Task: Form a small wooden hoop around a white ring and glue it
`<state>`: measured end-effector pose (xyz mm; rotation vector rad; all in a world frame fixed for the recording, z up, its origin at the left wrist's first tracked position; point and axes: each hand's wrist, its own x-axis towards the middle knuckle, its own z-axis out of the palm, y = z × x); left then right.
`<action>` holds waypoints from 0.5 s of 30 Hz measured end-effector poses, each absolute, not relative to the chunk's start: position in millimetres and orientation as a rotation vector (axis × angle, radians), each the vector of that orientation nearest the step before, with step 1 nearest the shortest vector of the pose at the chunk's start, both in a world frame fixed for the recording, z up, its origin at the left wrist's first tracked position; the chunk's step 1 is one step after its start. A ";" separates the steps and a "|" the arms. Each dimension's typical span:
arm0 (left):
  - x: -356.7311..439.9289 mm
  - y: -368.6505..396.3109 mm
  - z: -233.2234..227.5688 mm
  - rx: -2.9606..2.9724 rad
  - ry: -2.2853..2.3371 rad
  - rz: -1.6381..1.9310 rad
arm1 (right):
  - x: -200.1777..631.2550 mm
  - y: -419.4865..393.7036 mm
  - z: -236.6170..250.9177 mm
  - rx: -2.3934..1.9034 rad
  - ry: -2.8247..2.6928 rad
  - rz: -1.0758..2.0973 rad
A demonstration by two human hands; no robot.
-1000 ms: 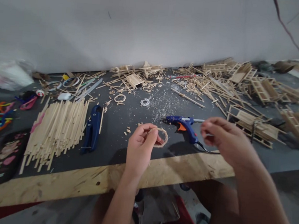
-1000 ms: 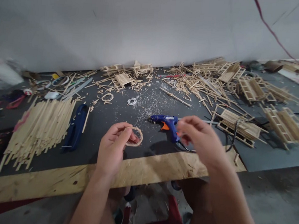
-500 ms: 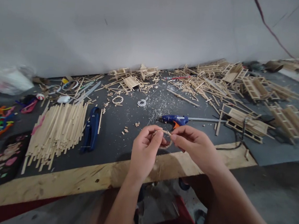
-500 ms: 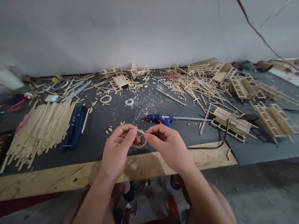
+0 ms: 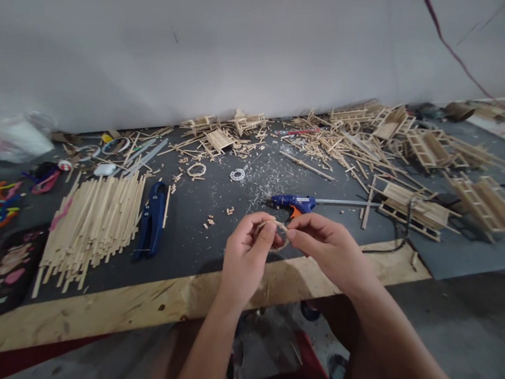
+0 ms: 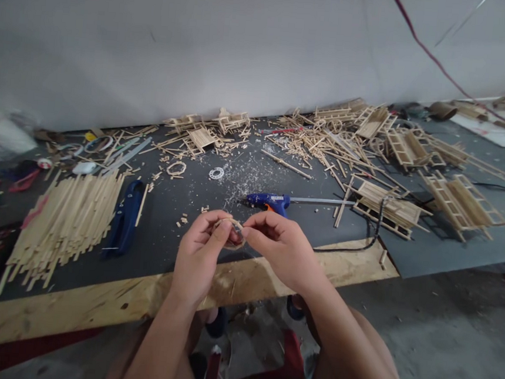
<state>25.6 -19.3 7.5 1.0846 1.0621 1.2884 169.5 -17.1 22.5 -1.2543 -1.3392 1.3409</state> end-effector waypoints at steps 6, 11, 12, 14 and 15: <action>21.6 -16.4 6.6 1.183 1.232 1.296 | 168.4 -13.9 15.9 -1.272 -1.307 1.273; 18.4 -12.8 5.8 1.208 1.252 1.277 | 165.7 -11.6 12.1 -1.258 -1.283 1.246; 18.2 -12.5 5.9 1.210 1.249 1.269 | 165.4 -11.4 11.6 -1.244 -1.274 1.247; 18.3 -12.4 6.0 1.200 1.239 1.259 | 165.1 -11.2 10.7 -1.230 -1.261 1.246; 18.5 -12.6 6.1 1.189 1.228 1.254 | 165.1 -11.1 10.3 -1.228 -1.259 1.242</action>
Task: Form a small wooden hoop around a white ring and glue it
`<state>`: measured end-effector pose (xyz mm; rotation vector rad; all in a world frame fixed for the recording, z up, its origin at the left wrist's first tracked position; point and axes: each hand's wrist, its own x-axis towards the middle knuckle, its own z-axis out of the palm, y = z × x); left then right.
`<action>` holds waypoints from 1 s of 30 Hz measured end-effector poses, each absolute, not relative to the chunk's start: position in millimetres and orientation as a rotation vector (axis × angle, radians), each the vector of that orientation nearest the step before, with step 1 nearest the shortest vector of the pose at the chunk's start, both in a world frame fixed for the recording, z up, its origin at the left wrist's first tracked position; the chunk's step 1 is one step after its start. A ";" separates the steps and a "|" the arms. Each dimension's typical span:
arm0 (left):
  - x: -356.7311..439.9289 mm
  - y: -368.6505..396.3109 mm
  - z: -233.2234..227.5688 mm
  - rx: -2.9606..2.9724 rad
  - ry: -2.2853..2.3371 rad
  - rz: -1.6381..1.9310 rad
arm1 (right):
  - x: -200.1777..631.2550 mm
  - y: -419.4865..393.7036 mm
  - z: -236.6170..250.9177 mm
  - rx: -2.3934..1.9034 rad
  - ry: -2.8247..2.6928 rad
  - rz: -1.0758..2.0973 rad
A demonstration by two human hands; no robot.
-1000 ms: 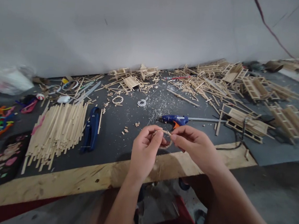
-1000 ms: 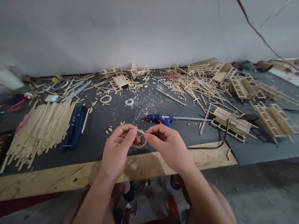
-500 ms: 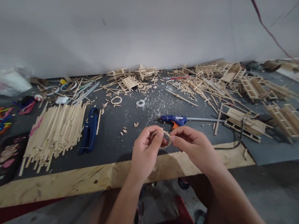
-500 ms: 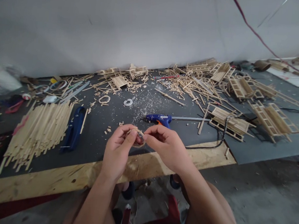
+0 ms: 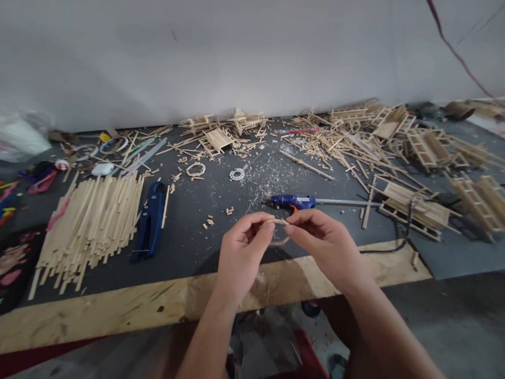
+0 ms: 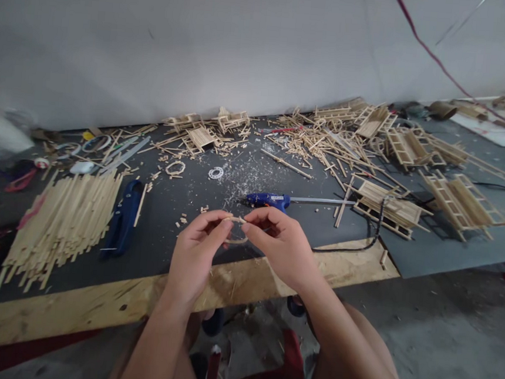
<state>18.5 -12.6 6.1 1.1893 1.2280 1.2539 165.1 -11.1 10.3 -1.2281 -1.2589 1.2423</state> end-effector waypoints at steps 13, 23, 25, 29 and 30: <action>16.9 -12.9 4.4 1.146 1.148 1.211 | 168.7 -10.8 10.3 -1.230 -1.327 1.209; 17.5 -11.8 2.6 1.167 1.138 1.221 | 170.1 -10.8 8.9 -1.242 -1.348 1.199; 17.8 -11.6 2.7 1.163 1.133 1.222 | 169.9 -10.5 8.5 -1.238 -1.347 1.195; 18.6 -11.3 3.2 1.133 1.098 1.234 | 169.4 -8.9 7.7 -1.223 -1.303 1.190; 18.8 -11.2 3.1 1.126 1.087 1.240 | 169.3 -8.5 7.6 -1.220 -1.295 1.188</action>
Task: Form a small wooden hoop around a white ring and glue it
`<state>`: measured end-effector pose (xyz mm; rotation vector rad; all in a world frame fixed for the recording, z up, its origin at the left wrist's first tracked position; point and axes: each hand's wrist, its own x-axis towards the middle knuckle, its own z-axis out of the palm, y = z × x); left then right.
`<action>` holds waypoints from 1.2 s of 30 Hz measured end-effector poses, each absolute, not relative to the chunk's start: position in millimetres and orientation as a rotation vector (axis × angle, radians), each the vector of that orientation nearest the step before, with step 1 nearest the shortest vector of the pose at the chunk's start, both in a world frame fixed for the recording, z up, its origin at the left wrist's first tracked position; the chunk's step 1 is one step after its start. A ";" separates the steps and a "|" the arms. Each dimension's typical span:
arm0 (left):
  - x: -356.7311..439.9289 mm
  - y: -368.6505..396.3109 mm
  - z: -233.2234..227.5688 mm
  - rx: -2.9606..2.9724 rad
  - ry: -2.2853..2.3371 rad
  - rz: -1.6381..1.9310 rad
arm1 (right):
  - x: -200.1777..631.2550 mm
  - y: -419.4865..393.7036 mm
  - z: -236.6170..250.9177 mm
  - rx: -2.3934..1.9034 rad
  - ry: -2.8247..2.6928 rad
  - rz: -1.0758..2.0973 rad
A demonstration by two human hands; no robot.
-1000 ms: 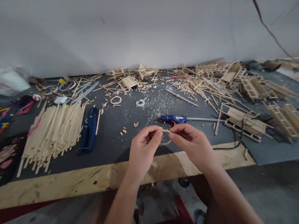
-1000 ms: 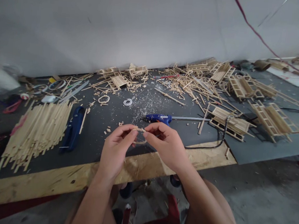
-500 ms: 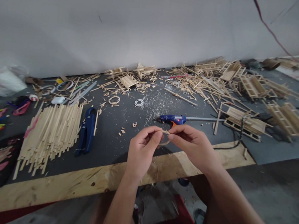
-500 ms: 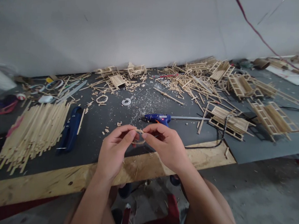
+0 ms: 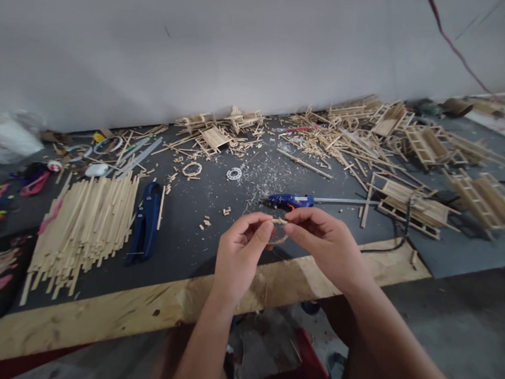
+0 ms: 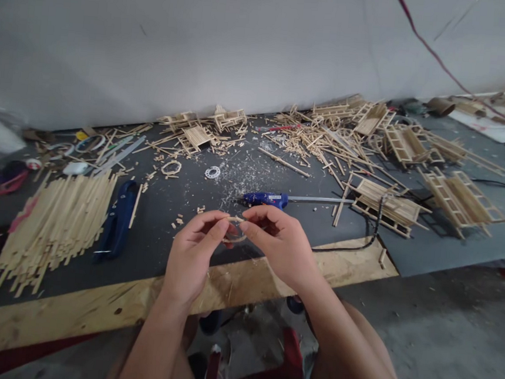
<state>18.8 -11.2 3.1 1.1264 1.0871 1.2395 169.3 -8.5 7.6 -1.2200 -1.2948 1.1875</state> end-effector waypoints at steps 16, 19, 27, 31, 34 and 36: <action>16.4 -11.1 2.8 1.144 1.124 1.231 | 167.7 -6.9 6.6 -1.253 -1.363 1.143; 18.6 -11.8 3.3 1.119 1.131 1.235 | 166.2 -7.1 8.8 -1.280 -1.343 1.165; 18.8 -14.9 -2.7 1.474 1.379 1.261 | 162.3 -7.1 10.6 -1.303 -1.316 1.182; 18.0 -14.4 -4.5 1.647 1.469 1.284 | 161.9 -7.3 10.1 -1.308 -1.328 1.186; 18.6 -14.4 -4.3 1.690 1.505 1.316 | 161.7 -7.4 10.1 -1.300 -1.334 1.194; 19.0 -14.4 -3.9 1.699 1.509 1.327 | 161.9 -7.4 10.2 -1.301 -1.339 1.189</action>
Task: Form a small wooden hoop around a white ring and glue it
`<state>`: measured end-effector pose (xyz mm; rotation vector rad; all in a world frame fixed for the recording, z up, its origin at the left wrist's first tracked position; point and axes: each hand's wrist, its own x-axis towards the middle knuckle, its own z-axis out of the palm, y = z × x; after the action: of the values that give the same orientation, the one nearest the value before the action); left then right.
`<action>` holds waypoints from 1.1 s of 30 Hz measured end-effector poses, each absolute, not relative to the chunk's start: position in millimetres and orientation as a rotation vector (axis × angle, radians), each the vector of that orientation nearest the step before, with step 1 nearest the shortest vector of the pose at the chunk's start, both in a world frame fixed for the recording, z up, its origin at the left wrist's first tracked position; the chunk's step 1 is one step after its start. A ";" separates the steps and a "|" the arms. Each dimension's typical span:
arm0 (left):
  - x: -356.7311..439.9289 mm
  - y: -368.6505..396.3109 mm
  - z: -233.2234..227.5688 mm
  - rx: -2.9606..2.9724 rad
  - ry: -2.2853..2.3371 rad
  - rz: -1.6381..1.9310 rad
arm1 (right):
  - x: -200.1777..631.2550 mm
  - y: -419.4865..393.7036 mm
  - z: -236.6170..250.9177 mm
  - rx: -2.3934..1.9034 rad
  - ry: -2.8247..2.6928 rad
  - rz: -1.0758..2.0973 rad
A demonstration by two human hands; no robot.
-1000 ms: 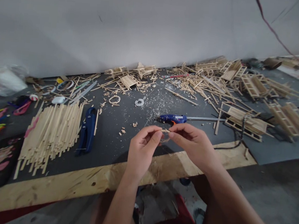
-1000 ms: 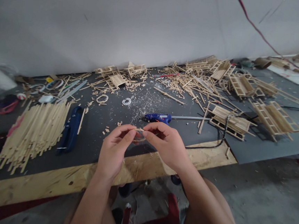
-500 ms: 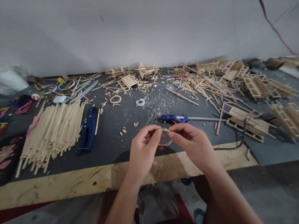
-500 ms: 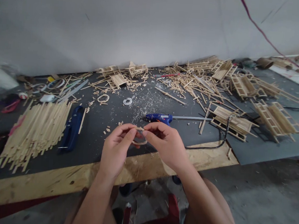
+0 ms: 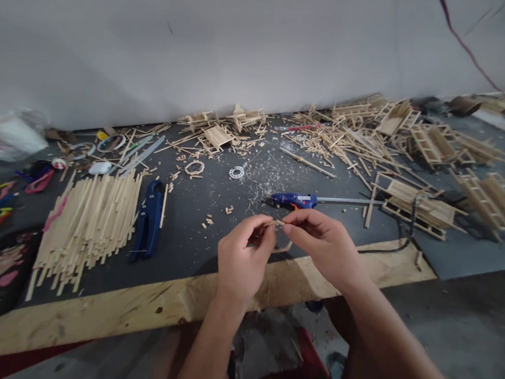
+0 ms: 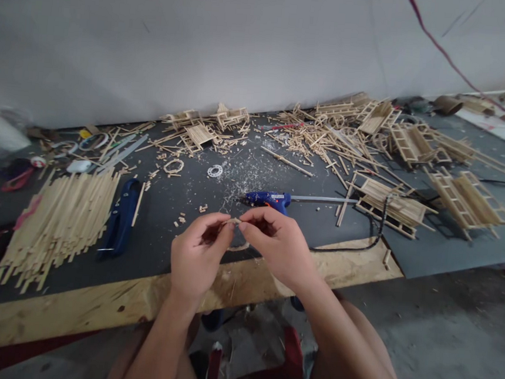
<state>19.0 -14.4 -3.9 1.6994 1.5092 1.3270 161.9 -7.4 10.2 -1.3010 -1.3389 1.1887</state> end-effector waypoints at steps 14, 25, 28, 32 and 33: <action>19.0 -15.9 -2.3 1.734 1.539 1.332 | 163.0 -7.8 10.9 -1.302 -1.369 1.208; 17.9 -16.6 -1.7 1.783 1.520 1.324 | 163.4 -8.3 9.7 -1.298 -1.383 1.196; 18.0 -16.6 -2.2 1.739 1.464 1.315 | 164.7 -7.5 10.2 -1.285 -1.337 1.198; 17.3 -16.8 -1.6 1.653 1.419 1.314 | 166.8 -6.0 10.1 -1.289 -1.310 1.180; 16.9 -16.8 -1.1 1.643 1.423 1.307 | 167.1 -6.0 10.1 -1.292 -1.310 1.178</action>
<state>16.9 -16.8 -1.1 1.6432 1.4227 1.3074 167.1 -6.0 10.1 -1.2918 -1.3097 1.1778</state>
